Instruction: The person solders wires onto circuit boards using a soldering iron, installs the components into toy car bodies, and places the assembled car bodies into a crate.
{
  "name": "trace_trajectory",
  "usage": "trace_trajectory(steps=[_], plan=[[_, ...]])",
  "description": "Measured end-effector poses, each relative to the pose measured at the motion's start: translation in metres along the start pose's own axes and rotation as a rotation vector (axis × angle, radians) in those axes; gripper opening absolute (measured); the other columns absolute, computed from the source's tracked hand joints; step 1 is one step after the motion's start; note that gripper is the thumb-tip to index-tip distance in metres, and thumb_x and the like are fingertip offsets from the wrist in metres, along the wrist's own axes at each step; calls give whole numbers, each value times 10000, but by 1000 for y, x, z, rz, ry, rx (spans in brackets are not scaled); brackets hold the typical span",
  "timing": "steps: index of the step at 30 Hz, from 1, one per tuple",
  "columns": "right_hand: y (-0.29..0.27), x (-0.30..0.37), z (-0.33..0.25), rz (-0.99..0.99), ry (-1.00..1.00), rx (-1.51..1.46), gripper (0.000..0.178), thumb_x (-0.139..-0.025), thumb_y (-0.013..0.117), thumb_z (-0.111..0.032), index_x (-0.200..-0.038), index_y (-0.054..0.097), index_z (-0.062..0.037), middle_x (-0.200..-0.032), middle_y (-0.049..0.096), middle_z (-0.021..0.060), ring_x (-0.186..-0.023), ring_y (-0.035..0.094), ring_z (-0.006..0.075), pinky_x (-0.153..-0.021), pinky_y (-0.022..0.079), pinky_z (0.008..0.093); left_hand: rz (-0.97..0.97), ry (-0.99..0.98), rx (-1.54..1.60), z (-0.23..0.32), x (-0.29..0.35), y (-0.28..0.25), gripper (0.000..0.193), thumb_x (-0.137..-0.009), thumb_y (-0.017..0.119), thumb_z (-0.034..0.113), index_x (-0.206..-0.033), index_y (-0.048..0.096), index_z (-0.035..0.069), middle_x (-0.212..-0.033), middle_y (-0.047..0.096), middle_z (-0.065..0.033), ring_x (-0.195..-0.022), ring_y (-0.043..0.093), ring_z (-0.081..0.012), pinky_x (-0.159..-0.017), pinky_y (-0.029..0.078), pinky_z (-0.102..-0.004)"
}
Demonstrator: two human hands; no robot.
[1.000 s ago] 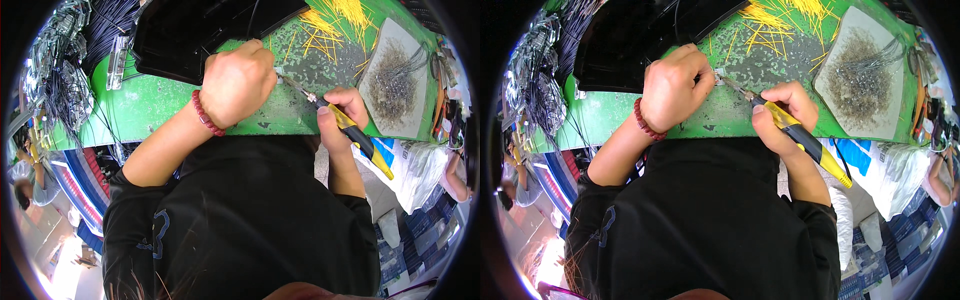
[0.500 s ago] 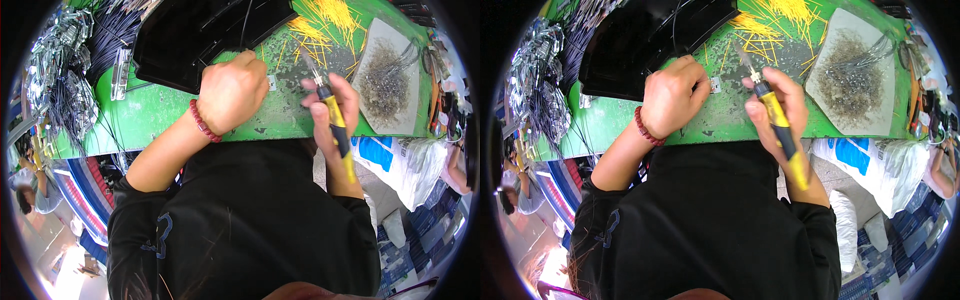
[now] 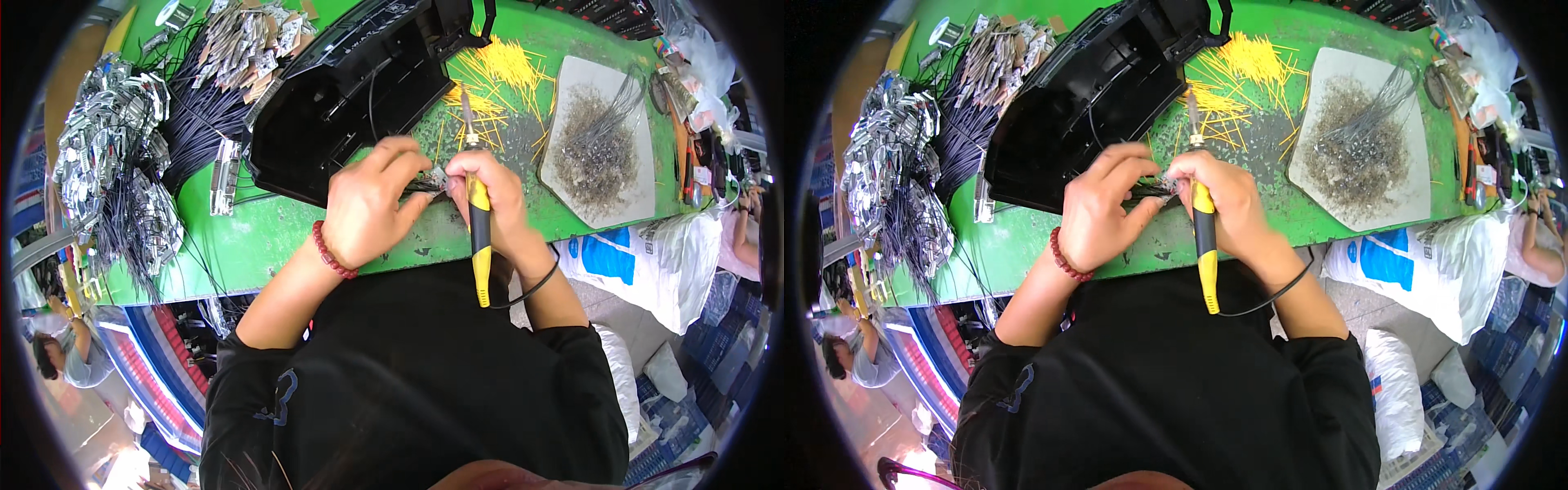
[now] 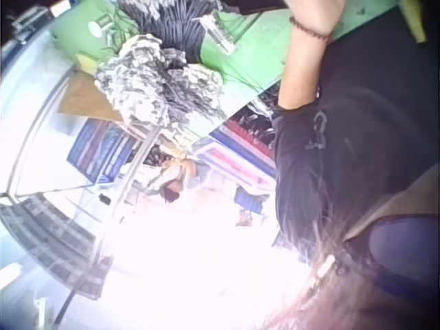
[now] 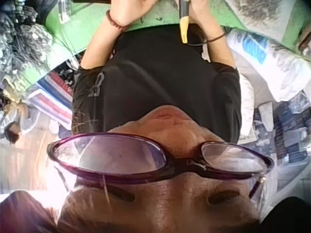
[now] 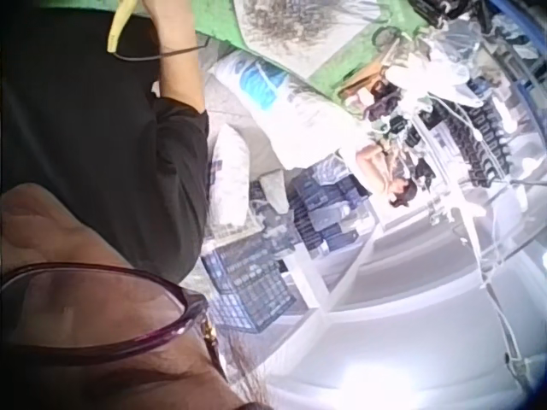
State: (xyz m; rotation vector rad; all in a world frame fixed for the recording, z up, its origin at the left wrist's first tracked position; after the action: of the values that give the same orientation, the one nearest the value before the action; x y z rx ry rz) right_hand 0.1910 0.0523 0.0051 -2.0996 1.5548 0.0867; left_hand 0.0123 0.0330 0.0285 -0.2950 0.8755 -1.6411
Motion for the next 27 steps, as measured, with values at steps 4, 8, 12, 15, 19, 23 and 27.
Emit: trace_trajectory(steps=[4, 8, 12, 15, 19, 23, 27], plan=[[-7, -13, -3, -138, -16, 40, 245, -776, 657, 52, -960, 557, -76, -759, 607, 109, -661, 633, 281, -568, 477, 349, 40, 116, -191, -4, 3, 5, 164, -699, 749, 122, -829, 655, 90, -719, 604, -56, -686, 609, -253, -602, 481, -356], [-2, -2, 2, 176, -103, 281, 255, -771, 686, 16, -977, 582, -93, -670, 593, 65, -579, 615, 231, -538, 473, 329, 75, 144, -304, -5, 1, 13, 127, -707, 735, 116, -753, 618, 98, -674, 560, -39, -639, 567, -238, -577, 444, -351], [5, 8, -6, -41, -241, 368, 269, -709, 673, -37, -960, 618, -118, -580, 520, 17, -488, 538, 203, -456, 401, 329, 31, 130, -349, -4, 0, 13, 126, -706, 730, 92, -767, 620, 82, -690, 571, -49, -674, 577, -243, -590, 450, -356], [7, 10, -5, -46, -235, 411, 250, -723, 666, -54, -959, 620, -121, -573, 496, 11, -492, 528, 199, -456, 399, 340, 80, 114, -233, -2, 0, 11, 165, -714, 706, 23, -867, 649, 46, -773, 619, -96, -752, 612, -280, -665, 493, -371], [5, 16, -5, -126, -191, 504, 254, -718, 672, -81, -962, 619, -128, -592, 511, 9, -522, 543, 199, -464, 405, 342, 150, 86, 49, 18, 5, -20, 340, -801, 567, -130, -1123, 631, -42, -1087, 671, -189, -1027, 655, -323, -872, 526, -351], [4, 14, 1, -104, -95, 317, 237, -738, 643, -81, -968, 616, -136, -622, 543, 6, -558, 568, 198, -482, 425, 335, 37, 64, 171, 34, 5, -38, 345, -819, 537, -147, -1122, 648, -25, -1086, 682, -171, -1024, 667, -290, -878, 527, -334], [3, 15, 8, 2, -115, 147, 324, -708, 642, 36, -1003, 614, -96, -746, 643, 66, -602, 619, 204, -554, 485, 310, 36, 165, 158, 19, 10, -20, 272, -764, 645, -91, -1023, 656, -10, -915, 682, -147, -831, 681, -302, -704, 561, -346]])
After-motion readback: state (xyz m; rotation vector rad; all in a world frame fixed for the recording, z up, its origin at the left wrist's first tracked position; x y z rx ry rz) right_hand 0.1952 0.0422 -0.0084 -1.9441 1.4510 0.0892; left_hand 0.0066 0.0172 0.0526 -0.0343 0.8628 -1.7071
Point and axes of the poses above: each hand's wrist, its own x-axis away from the middle knuckle, its own y-axis out of the palm, z = x × y, the point moved 2 cm from there along -x, towards the middle knuckle
